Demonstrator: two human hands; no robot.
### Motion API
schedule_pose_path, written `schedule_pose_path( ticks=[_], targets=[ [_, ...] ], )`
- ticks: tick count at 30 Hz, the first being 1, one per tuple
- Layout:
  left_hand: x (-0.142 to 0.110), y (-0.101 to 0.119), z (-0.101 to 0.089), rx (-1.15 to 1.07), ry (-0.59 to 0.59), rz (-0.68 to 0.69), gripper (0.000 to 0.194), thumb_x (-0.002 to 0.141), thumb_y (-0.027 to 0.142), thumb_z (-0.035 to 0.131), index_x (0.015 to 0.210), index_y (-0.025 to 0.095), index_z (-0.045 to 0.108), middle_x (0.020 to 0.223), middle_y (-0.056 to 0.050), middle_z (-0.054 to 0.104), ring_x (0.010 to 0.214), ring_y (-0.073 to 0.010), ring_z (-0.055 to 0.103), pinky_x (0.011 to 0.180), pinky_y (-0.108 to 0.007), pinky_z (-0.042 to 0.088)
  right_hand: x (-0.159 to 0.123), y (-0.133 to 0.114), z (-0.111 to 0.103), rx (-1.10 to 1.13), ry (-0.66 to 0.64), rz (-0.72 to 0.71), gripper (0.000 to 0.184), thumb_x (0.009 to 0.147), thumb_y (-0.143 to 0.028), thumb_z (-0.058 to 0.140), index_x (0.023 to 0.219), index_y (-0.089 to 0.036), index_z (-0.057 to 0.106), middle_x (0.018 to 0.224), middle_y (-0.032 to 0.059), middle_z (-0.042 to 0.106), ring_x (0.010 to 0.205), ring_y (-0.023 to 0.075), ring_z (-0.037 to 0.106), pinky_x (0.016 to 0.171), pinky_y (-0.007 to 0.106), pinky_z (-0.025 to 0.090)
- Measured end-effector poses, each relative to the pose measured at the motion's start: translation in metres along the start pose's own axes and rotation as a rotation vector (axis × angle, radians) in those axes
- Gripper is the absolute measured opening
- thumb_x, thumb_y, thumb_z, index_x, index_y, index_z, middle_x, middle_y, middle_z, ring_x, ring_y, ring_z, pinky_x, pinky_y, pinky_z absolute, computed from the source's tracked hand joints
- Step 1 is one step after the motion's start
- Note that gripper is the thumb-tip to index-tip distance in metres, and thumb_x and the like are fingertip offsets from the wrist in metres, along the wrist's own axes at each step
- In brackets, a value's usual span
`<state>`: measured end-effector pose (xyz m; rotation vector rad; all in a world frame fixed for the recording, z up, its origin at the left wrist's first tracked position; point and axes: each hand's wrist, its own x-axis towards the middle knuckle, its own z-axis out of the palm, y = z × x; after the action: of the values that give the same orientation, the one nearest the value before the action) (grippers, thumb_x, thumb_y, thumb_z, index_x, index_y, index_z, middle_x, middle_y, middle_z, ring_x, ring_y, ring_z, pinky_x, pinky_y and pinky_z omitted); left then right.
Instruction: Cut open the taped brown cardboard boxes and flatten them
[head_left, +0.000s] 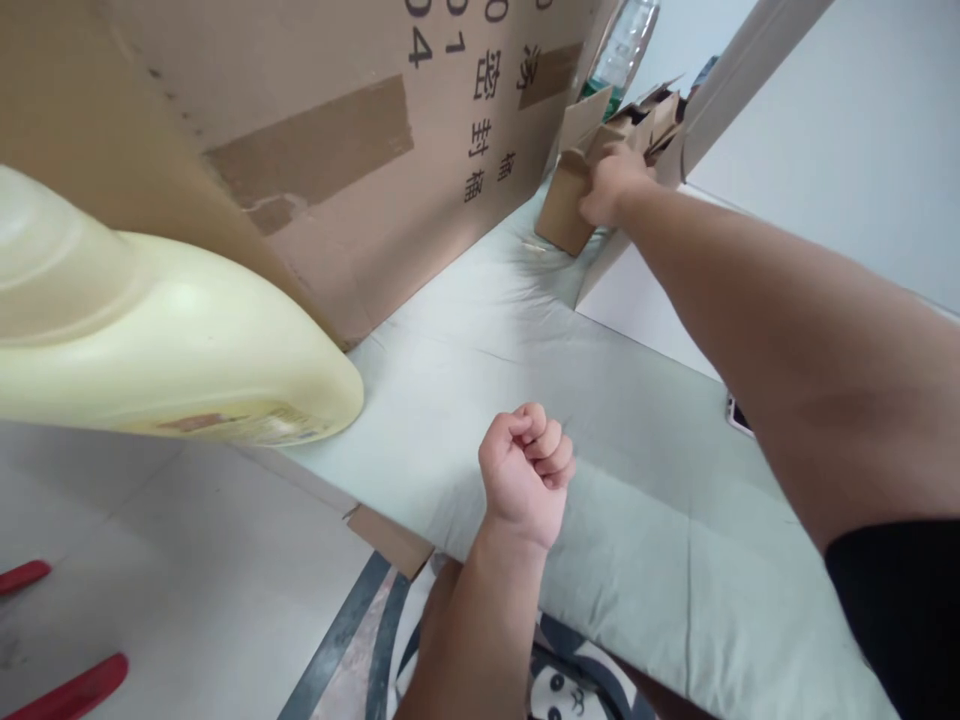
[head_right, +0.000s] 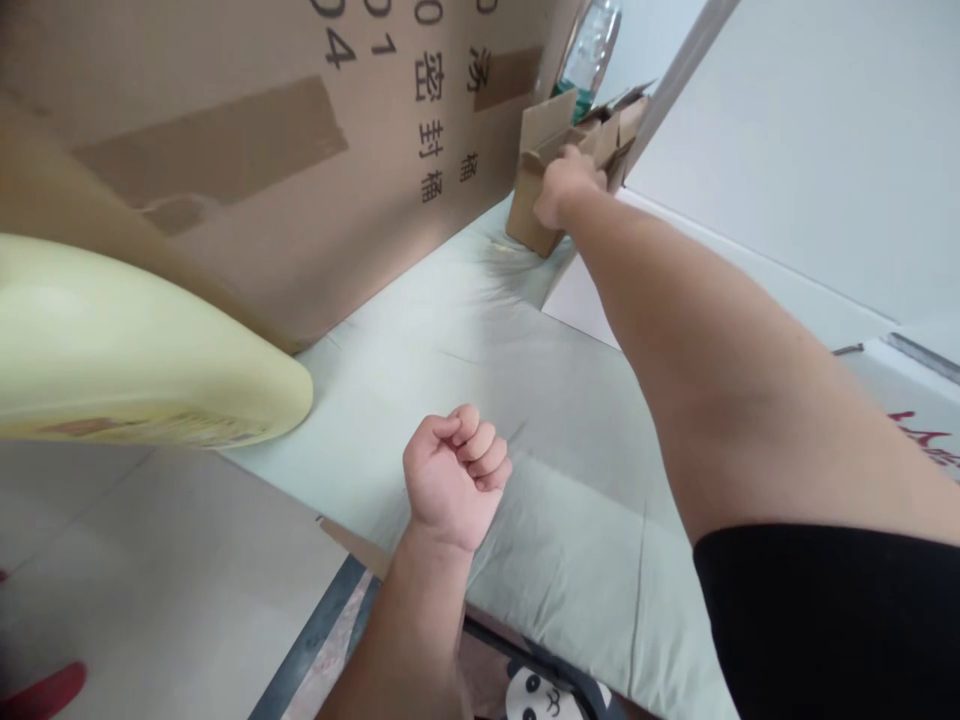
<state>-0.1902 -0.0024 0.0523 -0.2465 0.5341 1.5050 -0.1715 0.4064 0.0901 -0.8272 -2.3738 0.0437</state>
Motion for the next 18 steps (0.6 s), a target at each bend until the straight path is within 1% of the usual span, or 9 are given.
schedule_pose_path(
  ticks=[2,5,7,9,11,13,15,17,18],
  targets=[
    [-0.003,0.0,0.001,0.005,0.008,0.014,0.028,0.064,0.025,0.049,0.055,0.022,0.023,0.056,0.007,0.006,0.048,-0.0083,0.005,0.041,-0.021,0.01,-0.002,-0.009,-0.001,-0.076,-0.095,0.167,0.065,0.113,-0.034,0.013,0.126,-0.001,0.068,0.145,0.0095,0.055,0.123,0.0201,0.065,0.103,0.034,0.051],
    [-0.007,0.002,0.002,0.019,0.042,0.071,0.026,0.065,0.023,0.047,0.053,0.022,0.024,0.056,0.007,0.006,0.047,-0.0083,0.005,0.04,-0.021,0.011,-0.013,-0.041,-0.016,-0.176,-0.192,0.359,0.054,0.114,-0.037,0.024,0.133,-0.005,0.064,0.14,0.0101,0.059,0.123,0.0203,0.066,0.107,0.04,0.052],
    [-0.008,0.003,0.002,0.035,0.059,0.129,0.026,0.067,0.023,0.046,0.053,0.022,0.024,0.056,0.007,0.007,0.046,-0.0082,0.006,0.039,-0.02,0.012,-0.027,-0.071,-0.036,-0.203,-0.202,0.386,0.058,0.095,-0.04,0.063,0.124,0.011,0.06,0.142,0.0215,0.055,0.139,0.0429,0.054,0.112,0.055,0.04],
    [-0.008,0.001,0.002,0.066,0.068,0.18,0.025,0.068,0.022,0.045,0.053,0.022,0.025,0.056,0.007,0.008,0.044,-0.0079,0.008,0.038,-0.02,0.013,-0.043,-0.104,-0.061,-0.211,-0.178,0.36,0.063,0.085,-0.038,0.068,0.125,0.009,0.055,0.152,0.0252,0.046,0.149,0.0479,0.04,0.115,0.056,0.032],
    [-0.006,-0.002,0.002,0.113,0.081,0.226,0.026,0.069,0.023,0.046,0.054,0.022,0.025,0.056,0.007,0.009,0.043,-0.0075,0.01,0.037,-0.02,0.015,-0.062,-0.137,-0.09,-0.211,-0.153,0.324,0.056,0.087,-0.038,0.06,0.126,0.002,0.051,0.161,0.0223,0.036,0.156,0.0396,0.033,0.12,0.045,0.027],
    [-0.004,-0.005,0.0,0.157,0.115,0.296,0.026,0.07,0.023,0.048,0.056,0.022,0.026,0.056,0.007,0.011,0.042,-0.0073,0.013,0.037,-0.02,0.016,-0.087,-0.166,-0.122,-0.183,-0.091,0.305,0.047,0.092,-0.028,0.052,0.129,0.002,0.051,0.161,0.02,0.039,0.154,0.0294,0.039,0.121,0.035,0.028],
    [-0.002,-0.004,-0.003,0.182,0.172,0.412,0.026,0.07,0.023,0.05,0.059,0.023,0.027,0.056,0.007,0.013,0.042,-0.0075,0.014,0.037,-0.02,0.015,-0.122,-0.186,-0.153,-0.144,-0.032,0.361,0.04,0.093,-0.016,0.048,0.128,0.001,0.056,0.147,0.0165,0.053,0.139,0.0222,0.055,0.11,0.033,0.044],
    [0.002,0.001,-0.009,0.194,0.23,0.571,0.025,0.07,0.025,0.052,0.062,0.023,0.029,0.056,0.007,0.017,0.044,-0.008,0.017,0.039,-0.021,0.016,-0.172,-0.196,-0.184,-0.072,0.088,0.248,0.039,0.091,-0.008,0.048,0.128,-0.003,0.06,0.146,0.0175,0.055,0.126,0.016,0.061,0.106,0.029,0.05],
    [0.003,0.004,-0.012,0.206,0.248,0.658,0.025,0.069,0.027,0.054,0.064,0.023,0.03,0.058,0.006,0.021,0.045,-0.0081,0.021,0.04,-0.021,0.019,-0.204,-0.197,-0.197,-0.007,0.139,0.174,0.039,0.094,-0.01,0.048,0.13,-0.005,0.061,0.151,0.0197,0.052,0.129,0.0172,0.06,0.103,0.029,0.053]
  ],
)
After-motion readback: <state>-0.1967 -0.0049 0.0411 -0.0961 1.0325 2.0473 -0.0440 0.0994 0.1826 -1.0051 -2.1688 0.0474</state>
